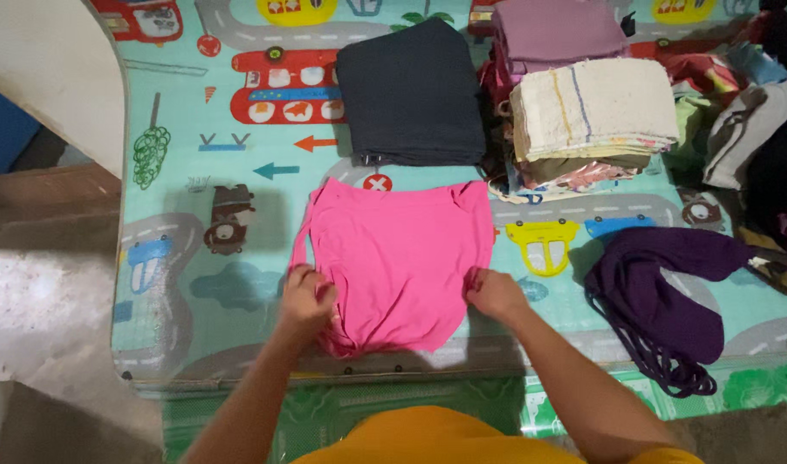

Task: The person folds a white cloth, a pair of purple shorts, a pink tank top, and a purple garment on a patterned mat.

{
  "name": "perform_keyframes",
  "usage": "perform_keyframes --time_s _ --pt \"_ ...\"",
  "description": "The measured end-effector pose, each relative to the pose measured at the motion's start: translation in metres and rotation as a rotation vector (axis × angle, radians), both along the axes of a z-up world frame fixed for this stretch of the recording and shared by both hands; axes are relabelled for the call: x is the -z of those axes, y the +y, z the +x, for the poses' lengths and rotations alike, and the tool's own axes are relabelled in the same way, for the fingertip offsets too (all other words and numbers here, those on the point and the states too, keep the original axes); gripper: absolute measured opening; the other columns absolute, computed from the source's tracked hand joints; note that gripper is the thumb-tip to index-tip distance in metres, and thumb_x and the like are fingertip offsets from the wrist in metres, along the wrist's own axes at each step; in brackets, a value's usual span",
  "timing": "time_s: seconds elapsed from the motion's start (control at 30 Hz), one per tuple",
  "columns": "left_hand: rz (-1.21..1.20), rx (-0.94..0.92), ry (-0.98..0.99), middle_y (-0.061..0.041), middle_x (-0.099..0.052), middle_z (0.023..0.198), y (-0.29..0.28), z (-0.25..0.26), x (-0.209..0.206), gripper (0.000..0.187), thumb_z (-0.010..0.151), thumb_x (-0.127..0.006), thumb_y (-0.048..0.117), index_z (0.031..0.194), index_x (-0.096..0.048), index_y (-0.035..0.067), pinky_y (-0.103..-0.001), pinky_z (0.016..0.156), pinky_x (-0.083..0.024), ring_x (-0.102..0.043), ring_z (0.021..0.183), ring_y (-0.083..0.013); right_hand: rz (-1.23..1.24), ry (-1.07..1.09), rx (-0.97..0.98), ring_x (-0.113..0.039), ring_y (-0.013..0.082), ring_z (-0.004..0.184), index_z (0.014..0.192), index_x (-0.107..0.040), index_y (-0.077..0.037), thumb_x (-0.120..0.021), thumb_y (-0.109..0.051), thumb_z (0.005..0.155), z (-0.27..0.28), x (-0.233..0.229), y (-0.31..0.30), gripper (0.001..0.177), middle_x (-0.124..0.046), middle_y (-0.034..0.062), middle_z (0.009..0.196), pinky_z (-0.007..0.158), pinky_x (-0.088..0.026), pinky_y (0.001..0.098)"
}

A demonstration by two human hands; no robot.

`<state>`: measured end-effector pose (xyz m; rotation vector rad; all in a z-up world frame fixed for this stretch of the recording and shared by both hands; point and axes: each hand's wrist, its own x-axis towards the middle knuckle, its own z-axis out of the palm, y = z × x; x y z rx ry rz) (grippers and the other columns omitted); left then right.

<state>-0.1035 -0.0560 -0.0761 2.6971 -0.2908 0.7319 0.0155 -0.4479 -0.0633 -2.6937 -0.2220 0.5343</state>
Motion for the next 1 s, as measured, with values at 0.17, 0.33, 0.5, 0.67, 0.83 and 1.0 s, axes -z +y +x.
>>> perform_keyframes --time_s 0.17,0.33,0.5,0.67,0.83,1.0 --pt "0.013 -0.288 0.457 -0.021 -0.042 0.151 -0.015 -0.033 -0.017 0.059 0.084 -0.071 0.035 0.135 -0.055 0.010 -0.066 0.110 -0.029 -0.036 0.142 -0.0421 -0.001 -0.113 0.004 -0.069 0.0417 0.086 0.089 -0.068 -0.007 -0.070 -0.028 0.080 -0.026 -0.011 0.005 0.023 -0.073 0.0199 0.088 0.076 -0.055 0.0532" --pt "0.171 -0.384 0.414 -0.015 -0.034 0.164 0.031 -0.034 0.014 0.053 0.095 -0.061 0.029 0.147 -0.053 0.020 -0.076 0.113 -0.018 -0.026 0.146 -0.0404 0.132 -0.212 0.172 -0.071 0.0425 0.086 0.090 -0.067 -0.003 -0.070 -0.028 0.081 -0.023 -0.003 -0.020 0.027 -0.073 0.0218 0.085 0.078 -0.057 0.0513" --pt "0.010 -0.594 0.457 -0.017 -0.055 0.131 0.039 -0.041 0.014 0.058 0.089 -0.068 0.039 0.139 -0.063 0.012 -0.058 0.098 -0.038 -0.049 0.119 -0.0378 0.131 -0.135 0.126 -0.068 0.0434 0.091 0.104 -0.065 -0.004 -0.078 -0.041 0.080 -0.039 -0.030 -0.008 0.046 -0.071 0.0229 0.095 0.080 -0.055 0.0519" --pt "-0.058 -0.389 0.289 -0.003 -0.066 0.102 -0.004 -0.061 -0.014 0.033 0.081 -0.075 0.048 0.079 -0.075 0.014 -0.054 0.093 -0.039 -0.056 0.104 -0.0301 0.117 -0.319 -0.148 -0.063 0.0502 0.098 0.128 -0.068 -0.015 -0.078 -0.024 0.070 -0.060 -0.029 0.015 0.059 -0.066 0.0281 0.111 0.078 -0.053 0.0522" --pt "-0.156 -0.309 0.266 -0.005 -0.065 0.100 -0.017 -0.082 -0.024 0.027 0.061 -0.083 0.037 0.062 -0.071 0.013 -0.051 0.098 -0.038 -0.056 0.107 -0.0313 0.178 -0.232 -0.009 -0.068 0.0431 0.097 0.109 -0.065 -0.009 -0.064 -0.021 0.092 -0.054 -0.003 0.013 0.021 -0.072 0.0215 0.099 0.085 -0.054 0.0518" --pt "-0.326 -0.259 0.367 -0.008 -0.062 0.113 -0.012 -0.081 -0.023 0.026 0.067 -0.086 0.038 0.067 -0.072 0.016 -0.051 0.098 -0.038 -0.054 0.117 -0.0304 0.302 -0.244 0.124 -0.067 0.0422 0.095 0.104 -0.061 -0.004 -0.067 -0.018 0.085 -0.057 -0.015 0.017 0.026 -0.069 0.0222 0.095 0.083 -0.055 0.0495"
